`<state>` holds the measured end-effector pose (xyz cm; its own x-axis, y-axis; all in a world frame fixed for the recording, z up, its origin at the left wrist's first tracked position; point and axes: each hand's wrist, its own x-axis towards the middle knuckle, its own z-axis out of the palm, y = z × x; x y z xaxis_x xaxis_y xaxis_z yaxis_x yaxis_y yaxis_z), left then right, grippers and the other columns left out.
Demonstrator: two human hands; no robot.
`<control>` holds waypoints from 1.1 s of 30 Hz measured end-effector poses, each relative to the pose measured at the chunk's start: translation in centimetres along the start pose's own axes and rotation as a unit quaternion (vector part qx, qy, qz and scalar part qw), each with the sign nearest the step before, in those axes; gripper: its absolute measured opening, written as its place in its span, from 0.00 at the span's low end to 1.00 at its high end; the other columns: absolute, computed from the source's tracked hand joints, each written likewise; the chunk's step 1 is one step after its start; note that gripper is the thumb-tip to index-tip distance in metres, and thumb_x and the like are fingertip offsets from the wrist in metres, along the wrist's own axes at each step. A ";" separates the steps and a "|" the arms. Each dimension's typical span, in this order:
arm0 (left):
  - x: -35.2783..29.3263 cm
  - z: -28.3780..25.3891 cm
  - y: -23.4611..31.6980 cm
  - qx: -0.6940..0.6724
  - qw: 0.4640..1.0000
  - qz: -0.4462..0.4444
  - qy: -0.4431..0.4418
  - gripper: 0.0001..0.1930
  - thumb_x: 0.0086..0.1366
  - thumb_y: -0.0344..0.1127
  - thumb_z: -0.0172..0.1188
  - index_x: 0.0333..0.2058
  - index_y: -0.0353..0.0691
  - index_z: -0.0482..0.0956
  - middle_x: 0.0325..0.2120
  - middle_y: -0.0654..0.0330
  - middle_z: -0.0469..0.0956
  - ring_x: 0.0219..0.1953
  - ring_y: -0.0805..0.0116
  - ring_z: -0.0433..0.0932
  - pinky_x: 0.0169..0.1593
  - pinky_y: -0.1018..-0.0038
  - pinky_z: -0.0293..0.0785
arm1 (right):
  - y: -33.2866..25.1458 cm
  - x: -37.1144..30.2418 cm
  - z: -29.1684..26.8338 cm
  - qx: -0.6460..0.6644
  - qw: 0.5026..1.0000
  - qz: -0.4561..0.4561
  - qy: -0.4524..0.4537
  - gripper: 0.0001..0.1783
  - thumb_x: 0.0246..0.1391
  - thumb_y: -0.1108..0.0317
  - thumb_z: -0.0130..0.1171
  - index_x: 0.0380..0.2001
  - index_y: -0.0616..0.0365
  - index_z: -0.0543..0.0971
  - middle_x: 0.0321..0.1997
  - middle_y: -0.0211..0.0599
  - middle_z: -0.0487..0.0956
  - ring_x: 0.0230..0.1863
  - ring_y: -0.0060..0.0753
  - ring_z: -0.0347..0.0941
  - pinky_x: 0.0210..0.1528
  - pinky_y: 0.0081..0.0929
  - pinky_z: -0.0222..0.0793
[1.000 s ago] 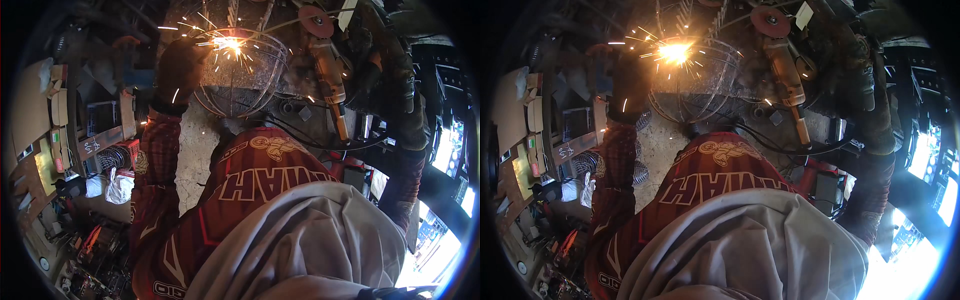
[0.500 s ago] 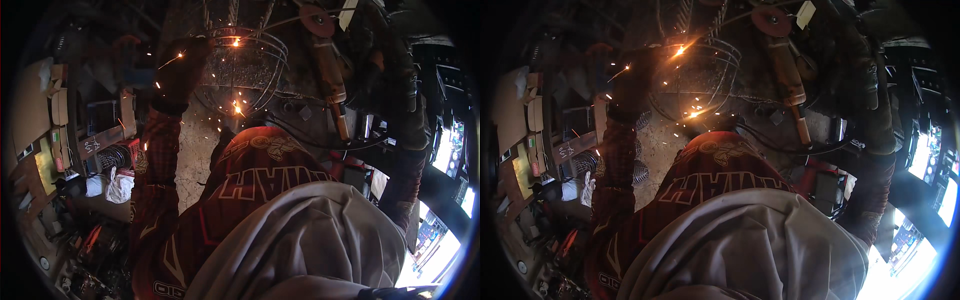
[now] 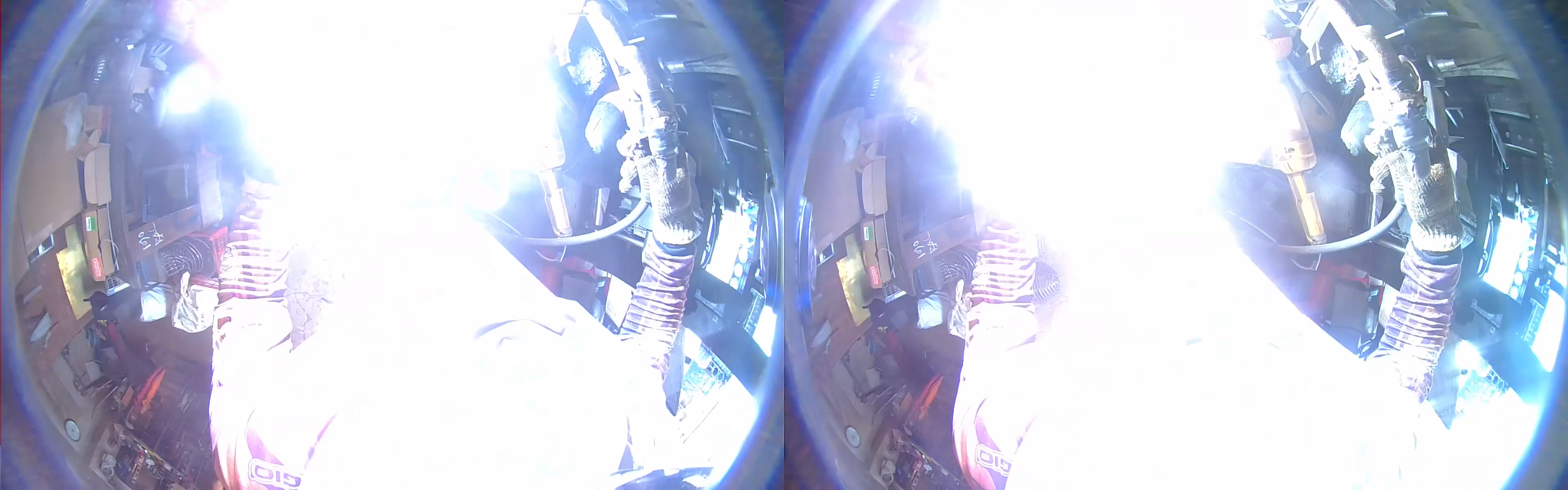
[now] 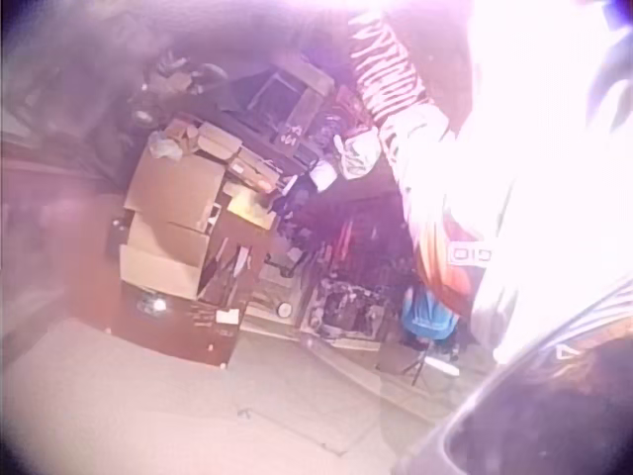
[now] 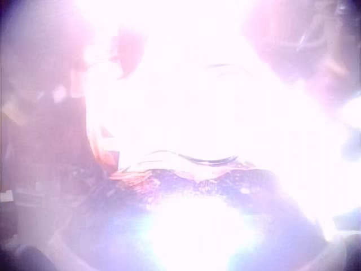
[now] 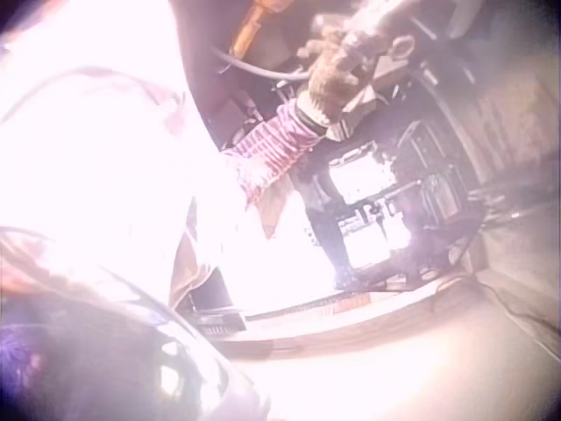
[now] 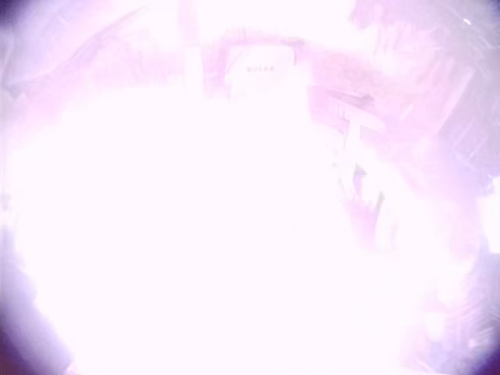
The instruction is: The person uses a welding torch to join metal rods together, forming a curved cage-like structure on a workbench, after using an angle grinder to smooth a piece of metal.
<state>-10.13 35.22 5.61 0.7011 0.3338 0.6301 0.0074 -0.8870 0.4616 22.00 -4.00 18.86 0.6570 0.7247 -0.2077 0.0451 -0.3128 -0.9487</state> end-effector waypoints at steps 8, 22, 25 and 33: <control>-0.3 1.1 -1.1 -0.001 1.000 0.010 0.017 0.10 0.56 0.29 0.72 0.38 0.41 0.83 0.35 0.56 0.82 0.39 0.57 0.81 0.46 0.63 0.78 | 0.3 0.1 0.1 -0.024 1.000 -0.013 0.002 0.32 0.63 0.70 0.62 0.68 0.58 0.66 0.51 0.45 0.79 0.44 0.38 0.81 0.40 0.34 0.81; 0.7 -0.1 -0.3 0.050 0.997 0.064 -0.018 0.18 0.58 0.25 0.68 0.47 0.49 0.84 0.38 0.59 0.83 0.40 0.58 0.81 0.44 0.65 0.79 | 0.9 0.5 0.5 -0.120 0.990 -0.076 0.010 0.26 0.66 0.69 0.57 0.65 0.62 0.68 0.55 0.44 0.79 0.51 0.33 0.80 0.46 0.29 0.81; 0.9 -0.1 -0.5 0.047 0.996 0.069 -0.031 0.18 0.58 0.25 0.69 0.48 0.48 0.84 0.36 0.59 0.82 0.39 0.58 0.81 0.43 0.64 0.78 | 0.8 0.2 -0.5 -0.207 0.975 -0.075 -0.003 0.22 0.63 0.71 0.59 0.59 0.63 0.73 0.48 0.42 0.81 0.44 0.32 0.82 0.41 0.27 0.80; 0.6 -0.1 -0.3 0.035 0.998 0.034 -0.030 0.19 0.59 0.26 0.69 0.49 0.50 0.85 0.36 0.58 0.82 0.39 0.57 0.81 0.42 0.65 0.79 | -0.7 -0.2 1.0 0.003 1.000 0.028 0.007 0.20 0.59 0.77 0.60 0.55 0.64 0.74 0.42 0.42 0.81 0.36 0.31 0.81 0.33 0.28 0.76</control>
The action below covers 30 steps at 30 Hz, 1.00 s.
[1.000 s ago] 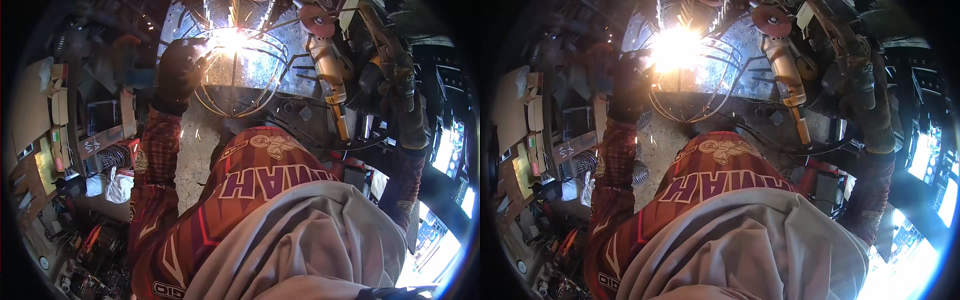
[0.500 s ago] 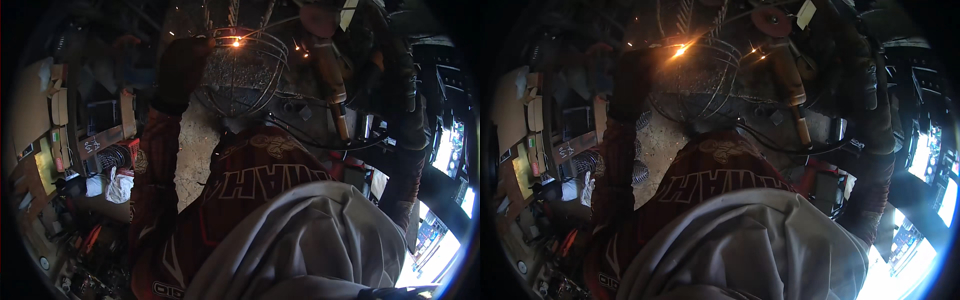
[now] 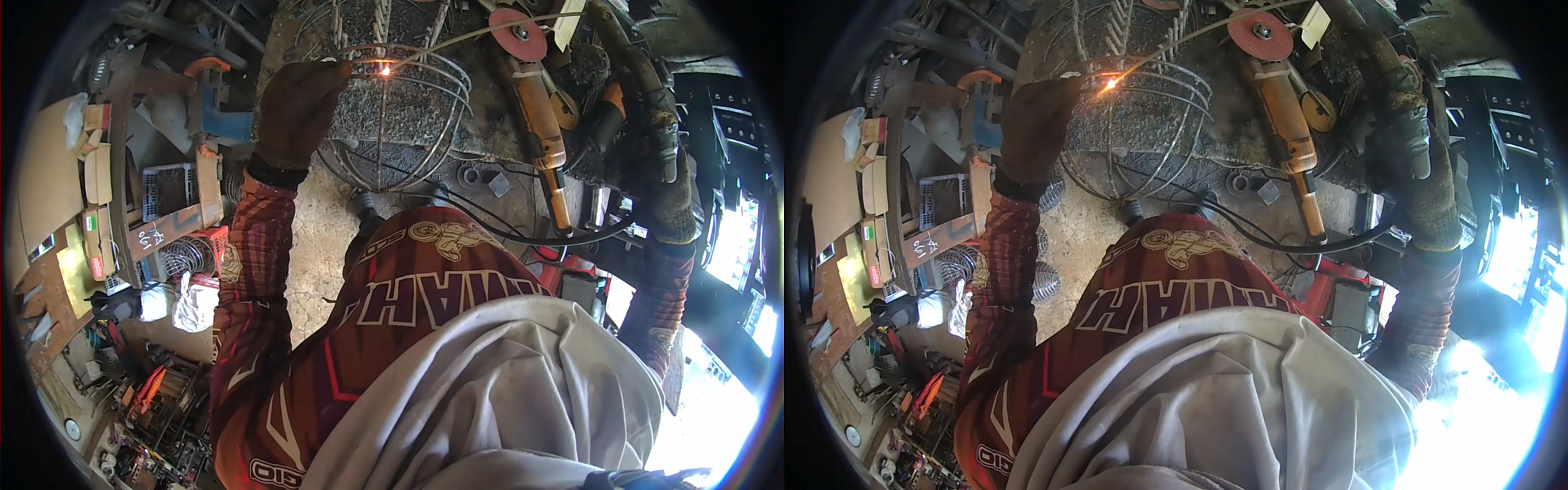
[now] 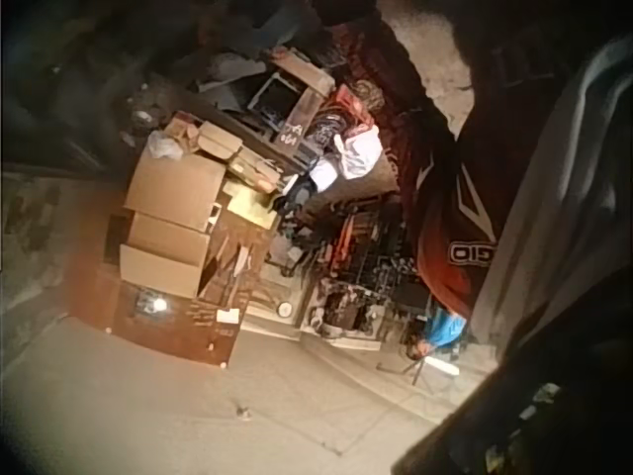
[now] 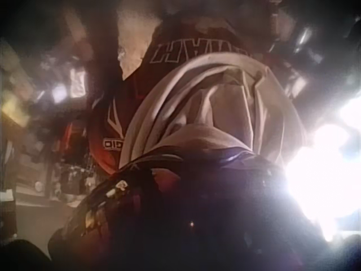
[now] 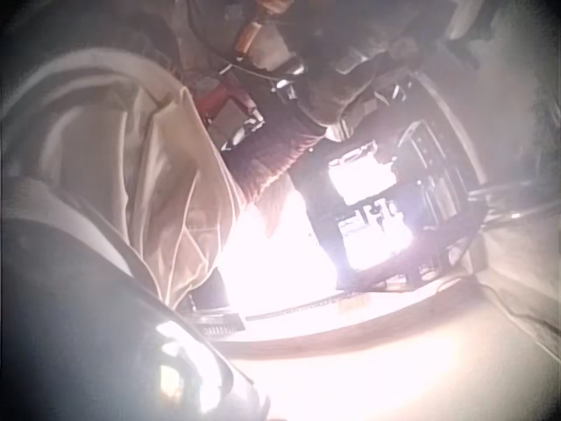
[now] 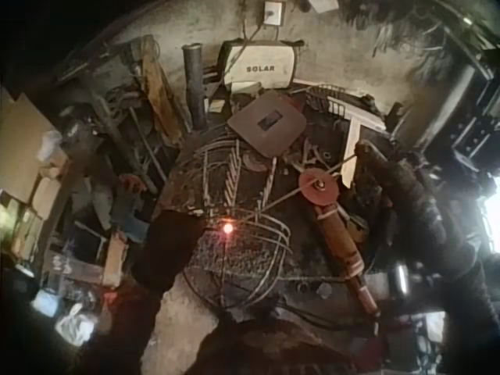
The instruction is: The person uses a welding torch to join metal rods together, forming a curved cage-like structure on a workbench, after using an angle grinder to smooth a piece of metal.
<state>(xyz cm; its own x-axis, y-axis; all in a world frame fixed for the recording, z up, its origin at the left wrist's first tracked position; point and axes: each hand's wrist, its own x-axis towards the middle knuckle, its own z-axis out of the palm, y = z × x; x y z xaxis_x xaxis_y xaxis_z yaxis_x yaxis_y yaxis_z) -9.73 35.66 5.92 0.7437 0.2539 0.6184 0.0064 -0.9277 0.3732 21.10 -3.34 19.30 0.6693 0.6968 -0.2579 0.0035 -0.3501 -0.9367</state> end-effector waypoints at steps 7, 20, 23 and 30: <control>0.1 0.1 -0.2 -0.011 1.000 -0.001 0.003 0.18 0.59 0.27 0.69 0.48 0.49 0.85 0.36 0.58 0.82 0.38 0.59 0.82 0.41 0.65 0.80 | 1.0 0.0 -0.8 0.001 0.998 0.034 0.058 0.25 0.59 0.75 0.64 0.59 0.63 0.72 0.42 0.44 0.84 0.33 0.30 0.81 0.29 0.28 0.76; -1.8 0.6 -1.1 -0.031 0.999 -0.025 0.030 0.18 0.58 0.27 0.69 0.48 0.49 0.85 0.37 0.59 0.83 0.39 0.59 0.82 0.42 0.65 0.80 | 4.0 1.0 -4.1 -0.808 0.428 -0.397 0.084 0.24 0.66 0.70 0.56 0.65 0.56 0.69 0.64 0.46 0.72 0.60 0.37 0.75 0.50 0.34 0.82; -1.2 -0.5 -0.4 0.001 1.000 -0.007 0.026 0.18 0.58 0.27 0.69 0.48 0.49 0.85 0.37 0.59 0.83 0.39 0.59 0.82 0.42 0.65 0.80 | 2.5 1.0 -3.0 -0.328 0.939 -0.102 0.012 0.25 0.66 0.71 0.56 0.65 0.56 0.68 0.64 0.45 0.72 0.61 0.37 0.74 0.51 0.34 0.81; -0.9 0.2 -0.5 0.033 0.998 0.034 0.028 0.18 0.58 0.27 0.69 0.48 0.48 0.85 0.37 0.59 0.83 0.39 0.60 0.82 0.43 0.65 0.79 | 1.0 0.1 -0.2 -0.151 0.987 -0.056 0.026 0.25 0.64 0.72 0.58 0.64 0.57 0.69 0.61 0.44 0.74 0.57 0.35 0.76 0.50 0.32 0.81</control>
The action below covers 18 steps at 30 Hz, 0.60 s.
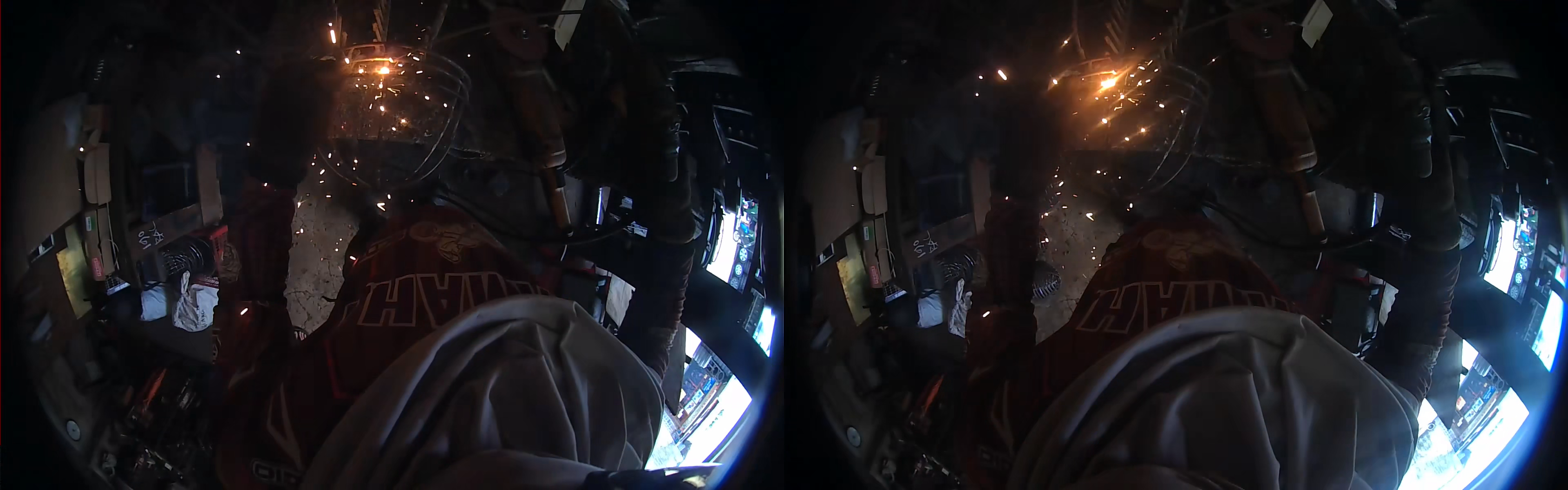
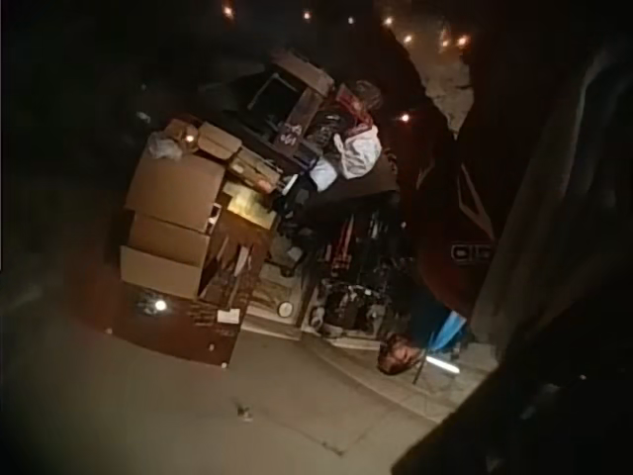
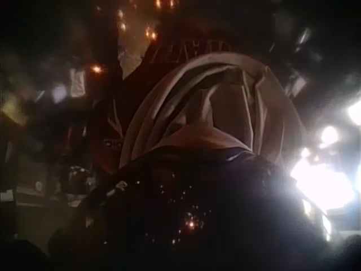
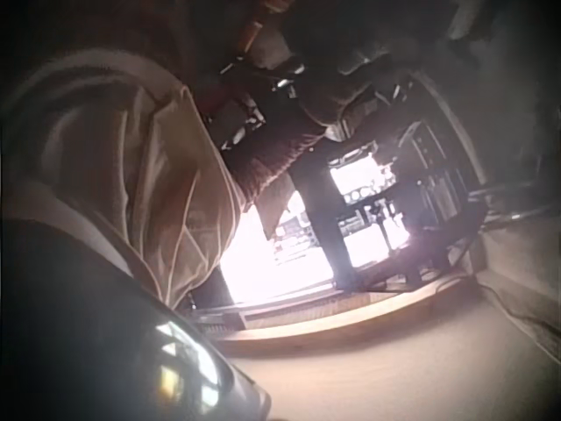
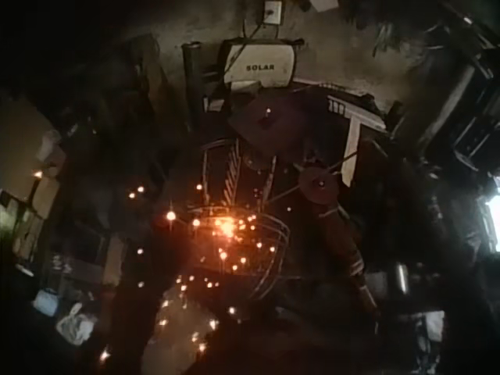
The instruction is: The person uses a welding torch to join metal rods together, forming a curved cage-like structure on a workbench, after using an angle grinder to smooth a piece of metal.
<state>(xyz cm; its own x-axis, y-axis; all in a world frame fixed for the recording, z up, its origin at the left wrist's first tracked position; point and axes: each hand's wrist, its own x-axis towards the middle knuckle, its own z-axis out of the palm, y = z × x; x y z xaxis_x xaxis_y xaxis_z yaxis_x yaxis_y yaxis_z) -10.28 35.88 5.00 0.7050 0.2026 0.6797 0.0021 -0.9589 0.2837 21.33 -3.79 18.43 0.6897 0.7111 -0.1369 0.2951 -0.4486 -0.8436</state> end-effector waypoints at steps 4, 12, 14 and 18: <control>0.2 0.1 -0.3 0.010 1.000 0.007 0.003 0.18 0.58 0.27 0.69 0.48 0.48 0.84 0.37 0.59 0.83 0.40 0.60 0.82 0.43 0.65 0.79 | -0.7 0.1 0.2 0.015 1.000 0.006 0.002 0.26 0.64 0.72 0.59 0.64 0.58 0.70 0.59 0.43 0.76 0.55 0.34 0.77 0.49 0.31 0.82; 1.1 -0.5 -0.3 -0.028 0.999 0.028 -0.009 0.18 0.57 0.27 0.69 0.48 0.48 0.84 0.39 0.60 0.83 0.41 0.57 0.81 0.44 0.63 0.79 | -1.4 0.0 1.1 0.016 1.000 0.017 0.012 0.26 0.62 0.73 0.62 0.63 0.59 0.71 0.55 0.42 0.79 0.51 0.32 0.80 0.47 0.29 0.82; 1.1 -0.8 0.1 -0.050 0.999 0.007 -0.009 0.18 0.58 0.27 0.68 0.48 0.48 0.84 0.39 0.60 0.83 0.42 0.57 0.82 0.44 0.63 0.79 | -1.6 0.0 1.2 0.011 1.000 0.021 0.013 0.27 0.61 0.73 0.62 0.63 0.59 0.71 0.54 0.41 0.80 0.50 0.32 0.80 0.46 0.28 0.82; 1.0 -0.2 -0.3 -0.047 0.998 -0.017 -0.032 0.16 0.59 0.28 0.68 0.47 0.47 0.84 0.40 0.58 0.83 0.43 0.57 0.81 0.46 0.65 0.79 | -1.7 0.0 1.2 -0.010 0.999 0.032 0.022 0.27 0.61 0.74 0.63 0.62 0.60 0.71 0.52 0.41 0.81 0.48 0.31 0.81 0.45 0.27 0.82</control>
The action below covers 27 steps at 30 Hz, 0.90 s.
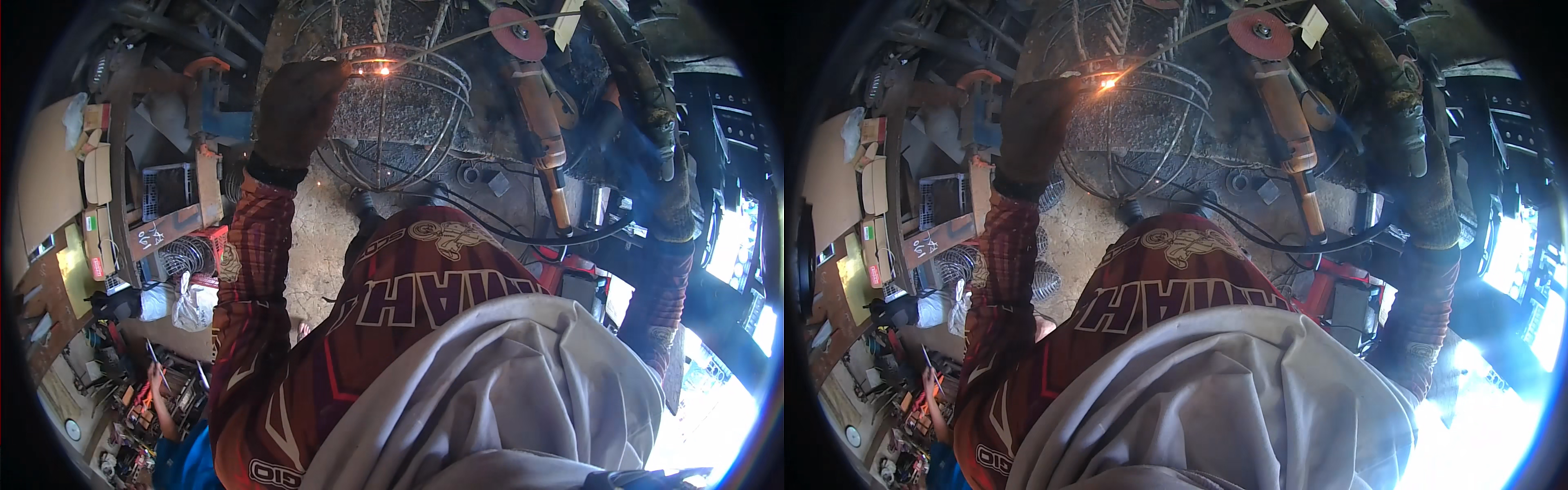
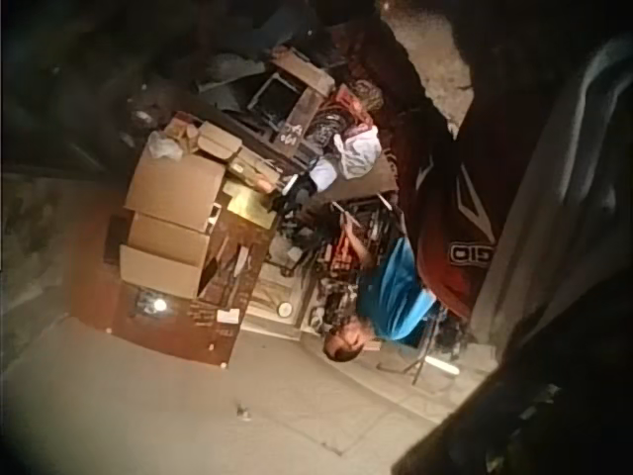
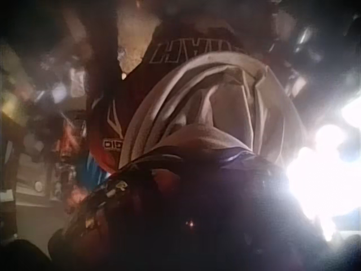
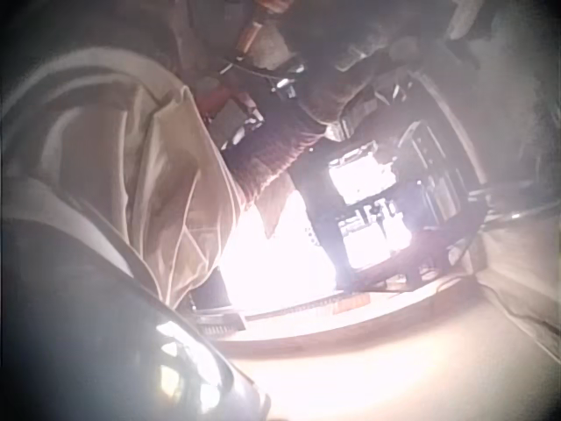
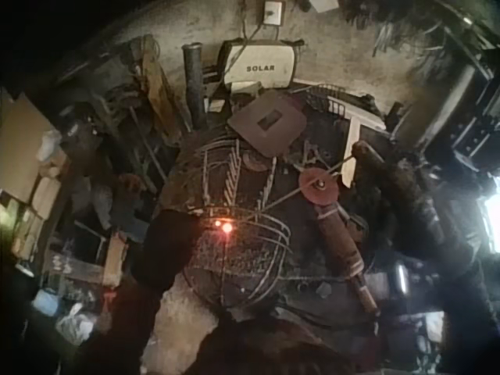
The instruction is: The person uses a welding torch to join metal rods together, forming a curved cage-like structure on a workbench, after using an angle grinder to smooth a piece of metal.
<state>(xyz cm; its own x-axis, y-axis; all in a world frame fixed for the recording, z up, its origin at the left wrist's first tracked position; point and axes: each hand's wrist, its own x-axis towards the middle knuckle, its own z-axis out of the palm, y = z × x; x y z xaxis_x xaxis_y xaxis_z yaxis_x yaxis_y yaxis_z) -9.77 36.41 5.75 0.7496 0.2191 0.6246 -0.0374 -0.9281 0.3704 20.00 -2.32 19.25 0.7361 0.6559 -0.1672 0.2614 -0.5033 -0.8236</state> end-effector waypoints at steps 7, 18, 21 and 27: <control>-11.8 4.8 -7.4 -0.016 0.993 -0.118 -0.019 0.19 0.67 0.31 0.62 0.57 0.38 0.76 0.47 0.59 0.79 0.45 0.67 0.80 0.48 0.69 0.79 | 1.5 0.1 -1.2 -0.003 1.000 -0.008 0.007 0.27 0.59 0.74 0.66 0.61 0.61 0.73 0.49 0.40 0.83 0.46 0.28 0.82 0.45 0.25 0.80; -3.0 0.6 -0.7 -0.028 0.997 -0.067 0.010 0.17 0.68 0.34 0.61 0.53 0.39 0.76 0.40 0.59 0.80 0.37 0.65 0.79 0.42 0.70 0.80 | 3.2 0.6 -3.0 0.102 0.993 0.002 -0.059 0.25 0.62 0.65 0.64 0.59 0.63 0.74 0.44 0.42 0.84 0.37 0.29 0.82 0.36 0.29 0.79; -1.8 0.7 -0.8 0.048 0.997 -0.051 -0.022 0.14 0.65 0.34 0.62 0.49 0.41 0.79 0.39 0.58 0.81 0.38 0.60 0.80 0.43 0.67 0.80 | 2.4 0.4 -2.0 0.114 0.993 -0.003 -0.043 0.24 0.62 0.66 0.63 0.59 0.63 0.73 0.43 0.42 0.84 0.36 0.29 0.82 0.36 0.29 0.79; -0.5 0.6 -0.4 0.061 0.998 -0.002 -0.021 0.10 0.60 0.32 0.67 0.42 0.45 0.85 0.38 0.56 0.83 0.40 0.54 0.81 0.44 0.63 0.80 | 1.8 -0.7 -0.8 0.099 0.995 -0.004 -0.013 0.24 0.61 0.69 0.63 0.59 0.63 0.73 0.43 0.42 0.84 0.35 0.28 0.82 0.35 0.28 0.78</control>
<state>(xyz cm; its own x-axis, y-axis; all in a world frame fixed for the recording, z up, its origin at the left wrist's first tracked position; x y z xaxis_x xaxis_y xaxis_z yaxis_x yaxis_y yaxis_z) -9.75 36.49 4.85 0.7762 0.2134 0.5933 0.0455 -0.9575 0.2848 20.49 -4.11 18.34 0.7167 0.6758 -0.1720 0.1370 -0.3784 -0.9155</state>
